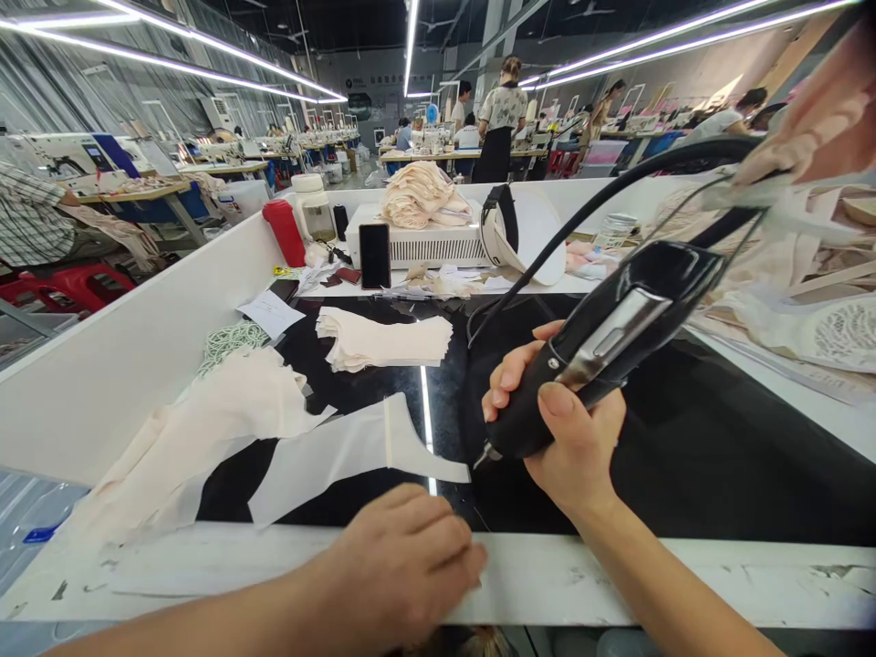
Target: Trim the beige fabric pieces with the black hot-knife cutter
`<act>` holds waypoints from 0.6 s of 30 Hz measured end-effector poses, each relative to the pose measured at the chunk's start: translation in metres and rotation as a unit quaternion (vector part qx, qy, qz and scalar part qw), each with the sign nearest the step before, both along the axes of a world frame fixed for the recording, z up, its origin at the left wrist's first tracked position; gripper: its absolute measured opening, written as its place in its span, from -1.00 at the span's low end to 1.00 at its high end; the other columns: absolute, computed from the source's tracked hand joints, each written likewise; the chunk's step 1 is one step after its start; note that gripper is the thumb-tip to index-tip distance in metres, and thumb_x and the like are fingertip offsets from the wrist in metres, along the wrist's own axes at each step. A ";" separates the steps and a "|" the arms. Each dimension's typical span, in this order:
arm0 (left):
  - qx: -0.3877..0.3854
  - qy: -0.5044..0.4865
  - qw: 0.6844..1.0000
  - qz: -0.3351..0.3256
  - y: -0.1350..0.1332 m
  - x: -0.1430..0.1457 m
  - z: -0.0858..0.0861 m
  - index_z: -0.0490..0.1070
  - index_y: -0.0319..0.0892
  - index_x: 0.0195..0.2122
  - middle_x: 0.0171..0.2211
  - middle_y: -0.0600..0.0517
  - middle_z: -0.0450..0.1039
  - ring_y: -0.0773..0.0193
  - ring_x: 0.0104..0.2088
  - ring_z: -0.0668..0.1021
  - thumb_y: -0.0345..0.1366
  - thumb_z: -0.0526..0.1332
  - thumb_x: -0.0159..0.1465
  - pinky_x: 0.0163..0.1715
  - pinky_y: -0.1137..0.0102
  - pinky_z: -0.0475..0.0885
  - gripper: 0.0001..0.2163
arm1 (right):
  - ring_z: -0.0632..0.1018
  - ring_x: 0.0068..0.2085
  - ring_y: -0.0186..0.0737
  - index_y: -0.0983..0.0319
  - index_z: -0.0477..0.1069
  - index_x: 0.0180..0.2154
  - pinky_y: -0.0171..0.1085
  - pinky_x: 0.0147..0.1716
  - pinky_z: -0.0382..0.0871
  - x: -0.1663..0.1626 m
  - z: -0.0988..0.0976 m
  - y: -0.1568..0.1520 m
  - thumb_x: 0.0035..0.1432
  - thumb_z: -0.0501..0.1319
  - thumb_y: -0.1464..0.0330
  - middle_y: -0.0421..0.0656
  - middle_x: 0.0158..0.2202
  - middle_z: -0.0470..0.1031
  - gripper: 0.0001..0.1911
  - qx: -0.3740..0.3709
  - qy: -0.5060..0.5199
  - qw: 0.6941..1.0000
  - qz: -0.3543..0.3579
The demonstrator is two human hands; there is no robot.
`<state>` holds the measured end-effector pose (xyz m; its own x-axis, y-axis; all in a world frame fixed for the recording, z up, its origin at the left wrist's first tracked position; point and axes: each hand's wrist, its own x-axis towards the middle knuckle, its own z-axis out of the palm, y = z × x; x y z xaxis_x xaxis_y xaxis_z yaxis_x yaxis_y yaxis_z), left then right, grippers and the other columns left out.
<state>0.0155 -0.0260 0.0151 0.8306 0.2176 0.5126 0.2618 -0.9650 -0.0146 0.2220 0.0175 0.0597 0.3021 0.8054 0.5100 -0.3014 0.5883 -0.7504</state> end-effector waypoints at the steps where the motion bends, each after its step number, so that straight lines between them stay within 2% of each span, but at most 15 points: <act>1: 0.013 0.000 1.000 0.020 0.007 -0.003 0.003 0.59 -0.21 0.06 -0.19 0.02 0.64 0.24 -0.18 0.64 -0.34 0.18 0.71 -0.12 0.31 0.55 -0.82 | 0.56 -0.51 -0.27 0.06 0.47 0.00 -0.27 -0.56 0.57 0.000 0.000 0.000 0.14 0.64 0.01 -0.34 -0.39 0.54 -0.43 0.001 0.001 1.000 -0.001; 3: 0.027 0.011 0.998 0.051 0.019 -0.007 0.005 0.56 -0.22 0.15 -0.08 -0.03 0.67 0.17 -0.06 0.66 -0.28 0.16 0.73 0.00 0.26 0.56 -0.79 | 0.56 -0.52 -0.28 0.06 0.47 0.00 -0.28 -0.55 0.57 -0.001 0.000 0.000 0.15 0.63 0.00 -0.35 -0.39 0.54 -0.44 0.004 0.001 1.000 -0.001; 6: 0.015 0.030 0.997 0.065 0.030 -0.011 -0.002 0.52 -0.21 0.23 0.02 -0.04 0.67 0.10 0.03 0.66 -0.17 0.23 0.71 0.10 0.21 0.55 -0.75 | 0.55 -0.52 -0.30 0.06 0.48 0.00 -0.30 -0.54 0.55 -0.001 -0.002 0.000 0.16 0.63 0.02 -0.35 -0.37 0.55 -0.46 0.005 0.004 1.000 0.000; 11: -0.010 0.055 0.996 0.073 0.030 -0.014 -0.012 0.50 -0.22 0.25 0.02 -0.03 0.66 0.07 0.06 0.65 -0.11 0.32 0.66 0.13 0.18 0.53 -0.68 | 0.55 -0.53 -0.30 0.05 0.49 0.00 -0.29 -0.56 0.54 -0.001 -0.003 0.001 0.18 0.62 0.05 -0.35 -0.37 0.55 -0.49 0.012 -0.001 1.000 -0.003; 18: -0.014 0.031 0.997 0.074 0.029 -0.014 -0.014 0.52 -0.24 0.21 0.00 -0.03 0.66 0.09 0.00 0.65 -0.12 0.15 0.74 0.09 0.19 0.53 -0.70 | 0.55 -0.53 -0.32 0.06 0.51 0.00 -0.32 -0.55 0.54 -0.002 -0.003 0.002 0.17 0.64 0.05 -0.35 -0.38 0.57 -0.48 0.014 0.008 1.000 0.003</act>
